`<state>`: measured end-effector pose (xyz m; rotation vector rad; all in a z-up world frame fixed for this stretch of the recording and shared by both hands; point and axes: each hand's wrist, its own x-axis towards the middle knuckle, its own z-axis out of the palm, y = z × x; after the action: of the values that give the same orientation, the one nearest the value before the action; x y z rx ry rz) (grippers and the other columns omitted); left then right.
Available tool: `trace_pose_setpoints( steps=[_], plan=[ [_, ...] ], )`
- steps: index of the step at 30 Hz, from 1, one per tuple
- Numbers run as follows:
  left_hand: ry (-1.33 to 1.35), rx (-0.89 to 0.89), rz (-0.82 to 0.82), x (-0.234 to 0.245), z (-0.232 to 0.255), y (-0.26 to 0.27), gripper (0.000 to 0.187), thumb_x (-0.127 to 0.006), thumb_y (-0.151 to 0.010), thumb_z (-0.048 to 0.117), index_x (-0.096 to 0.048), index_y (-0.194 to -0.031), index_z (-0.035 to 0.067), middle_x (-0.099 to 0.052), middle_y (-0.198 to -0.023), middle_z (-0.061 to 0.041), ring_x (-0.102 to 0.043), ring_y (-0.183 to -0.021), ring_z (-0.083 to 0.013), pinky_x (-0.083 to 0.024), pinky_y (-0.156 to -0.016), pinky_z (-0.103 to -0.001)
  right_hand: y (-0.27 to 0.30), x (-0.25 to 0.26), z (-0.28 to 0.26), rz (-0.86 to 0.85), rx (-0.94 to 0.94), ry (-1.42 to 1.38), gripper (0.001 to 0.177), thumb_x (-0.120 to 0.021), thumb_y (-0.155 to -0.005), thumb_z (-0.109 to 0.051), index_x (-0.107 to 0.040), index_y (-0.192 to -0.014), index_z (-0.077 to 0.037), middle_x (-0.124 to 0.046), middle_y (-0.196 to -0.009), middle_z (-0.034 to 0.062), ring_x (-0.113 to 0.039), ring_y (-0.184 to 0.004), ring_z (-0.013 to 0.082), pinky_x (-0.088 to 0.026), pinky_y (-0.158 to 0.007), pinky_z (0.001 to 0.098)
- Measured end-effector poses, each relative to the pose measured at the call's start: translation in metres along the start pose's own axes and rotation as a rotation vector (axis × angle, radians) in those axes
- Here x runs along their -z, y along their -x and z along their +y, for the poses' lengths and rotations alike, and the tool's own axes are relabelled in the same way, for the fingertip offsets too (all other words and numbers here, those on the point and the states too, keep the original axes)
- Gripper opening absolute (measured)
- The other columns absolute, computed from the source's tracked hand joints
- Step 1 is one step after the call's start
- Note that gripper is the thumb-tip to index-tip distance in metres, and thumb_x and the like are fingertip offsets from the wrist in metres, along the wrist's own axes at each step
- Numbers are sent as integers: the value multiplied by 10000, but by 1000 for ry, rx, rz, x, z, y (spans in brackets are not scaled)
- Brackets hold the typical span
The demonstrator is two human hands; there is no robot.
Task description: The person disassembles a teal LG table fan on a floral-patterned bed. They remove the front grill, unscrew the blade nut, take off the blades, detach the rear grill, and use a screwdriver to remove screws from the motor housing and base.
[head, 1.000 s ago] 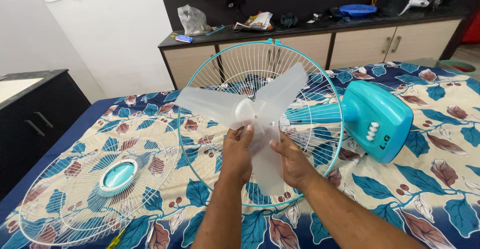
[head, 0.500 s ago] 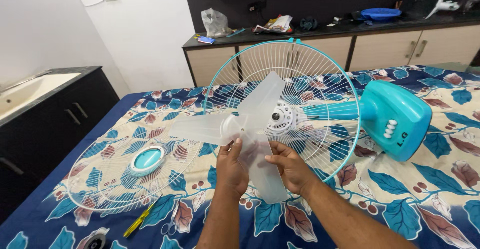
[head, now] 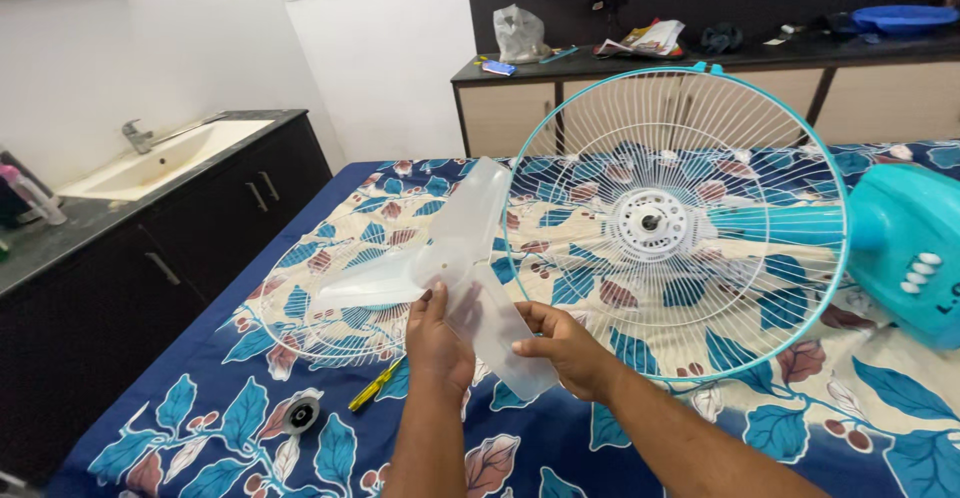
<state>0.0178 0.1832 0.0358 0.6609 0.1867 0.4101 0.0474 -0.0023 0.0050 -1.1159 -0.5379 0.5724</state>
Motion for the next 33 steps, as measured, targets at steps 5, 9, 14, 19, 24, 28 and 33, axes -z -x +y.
trace_pose_setpoints(
  steps=[5,9,14,19,24,28,33],
  plan=[
    [43,-100,32,37,28,-13,269,-550,-1003,156,-519,-1254,64,-667,-1203,-114,-704,-1059,-293,-591,-837,-404,-23,-25,21,47,-30,184,386,-718,-880,-27,-678,-1261,15,-728,-1007,53,-662,-803,94,-559,-696,265],
    [-4,-88,43,61,24,-14,386,-538,-954,111,-485,-1336,115,-700,-1138,-79,-732,-975,-190,-620,-778,-325,-47,-43,29,97,-33,106,347,-699,-888,-45,-698,-1230,14,-765,-1013,62,-698,-784,87,-567,-670,250],
    [-304,-21,80,69,3,15,351,-669,-989,116,-594,-1312,2,-666,-915,-86,-585,-652,-110,-470,-529,-258,-63,-58,28,187,-128,159,360,-626,-966,-215,-701,-1275,-46,-751,-951,49,-650,-685,91,-498,-567,253],
    [-490,-15,56,64,5,42,353,-760,-886,159,-648,-1166,-25,-710,-864,-66,-557,-592,-83,-423,-491,-241,-66,-64,28,38,-144,146,557,-511,-1008,-429,-512,-1500,-169,-693,-951,-3,-598,-692,65,-474,-590,231],
    [-514,-228,8,64,16,38,323,-774,-819,163,-712,-1072,-28,-821,-874,-76,-774,-740,-106,-576,-633,-233,-69,-66,29,9,-155,213,645,-547,-1004,-373,-377,-1580,-137,-687,-1059,13,-631,-858,55,-531,-684,250],
    [-1119,-206,446,70,34,32,326,-764,-903,349,-789,-901,24,-788,-780,-108,-725,-686,-213,-538,-623,-337,-64,-65,34,25,-195,344,553,-604,-958,-316,-506,-1459,-104,-712,-1155,-81,-639,-814,67,-483,-660,234],
    [-1473,-183,577,90,51,36,297,-740,-867,419,-778,-938,133,-786,-845,-41,-755,-785,-267,-573,-713,-419,-57,-54,52,107,-231,484,370,-696,-921,-271,-693,-1243,-88,-731,-972,-6,-658,-765,67,-503,-676,226]
  ],
)
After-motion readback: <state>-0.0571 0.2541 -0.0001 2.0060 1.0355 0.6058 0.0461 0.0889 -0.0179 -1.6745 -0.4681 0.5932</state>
